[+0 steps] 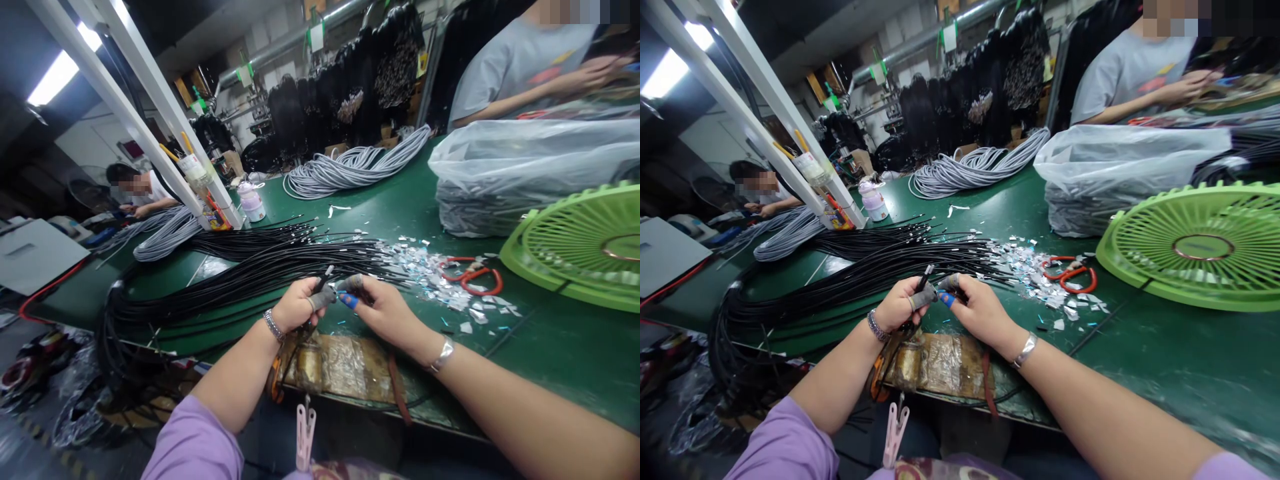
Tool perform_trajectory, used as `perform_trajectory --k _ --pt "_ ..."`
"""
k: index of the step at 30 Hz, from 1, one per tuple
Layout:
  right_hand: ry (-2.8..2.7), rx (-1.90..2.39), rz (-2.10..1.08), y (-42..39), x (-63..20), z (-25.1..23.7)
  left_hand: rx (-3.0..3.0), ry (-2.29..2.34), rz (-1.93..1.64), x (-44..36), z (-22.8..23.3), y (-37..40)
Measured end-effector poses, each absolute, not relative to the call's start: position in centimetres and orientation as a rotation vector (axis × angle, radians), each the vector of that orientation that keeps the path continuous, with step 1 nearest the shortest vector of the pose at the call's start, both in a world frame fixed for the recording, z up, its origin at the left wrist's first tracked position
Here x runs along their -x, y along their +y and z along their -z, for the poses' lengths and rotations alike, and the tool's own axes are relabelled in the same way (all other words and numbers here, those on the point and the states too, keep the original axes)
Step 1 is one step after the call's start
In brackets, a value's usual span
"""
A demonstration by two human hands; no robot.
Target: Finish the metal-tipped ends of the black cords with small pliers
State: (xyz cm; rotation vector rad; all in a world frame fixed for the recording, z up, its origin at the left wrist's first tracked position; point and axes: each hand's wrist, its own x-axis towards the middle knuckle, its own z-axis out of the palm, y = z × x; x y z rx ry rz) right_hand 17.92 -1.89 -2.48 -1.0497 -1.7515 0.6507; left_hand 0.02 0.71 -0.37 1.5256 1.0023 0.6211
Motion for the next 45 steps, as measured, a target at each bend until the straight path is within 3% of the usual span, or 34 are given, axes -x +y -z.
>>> perform_trajectory --k 7,15,31,45 --pt "-1.698 0.967 -0.851 -1.7 -17.7 2.5 -1.489 0.953 -0.624 0.1 0.2 0.7" --pt "-1.731 1.014 -0.658 -2.1 -17.7 2.3 -1.468 0.957 -0.621 0.0 0.2 0.6" --pt "-1.554 0.811 -1.335 -1.2 -18.3 2.1 -1.478 0.837 -0.507 0.6 0.5 0.9" --pt "-1.615 0.769 -1.334 -1.2 -18.6 1.7 -1.476 0.857 -0.518 0.6 0.4 0.9"
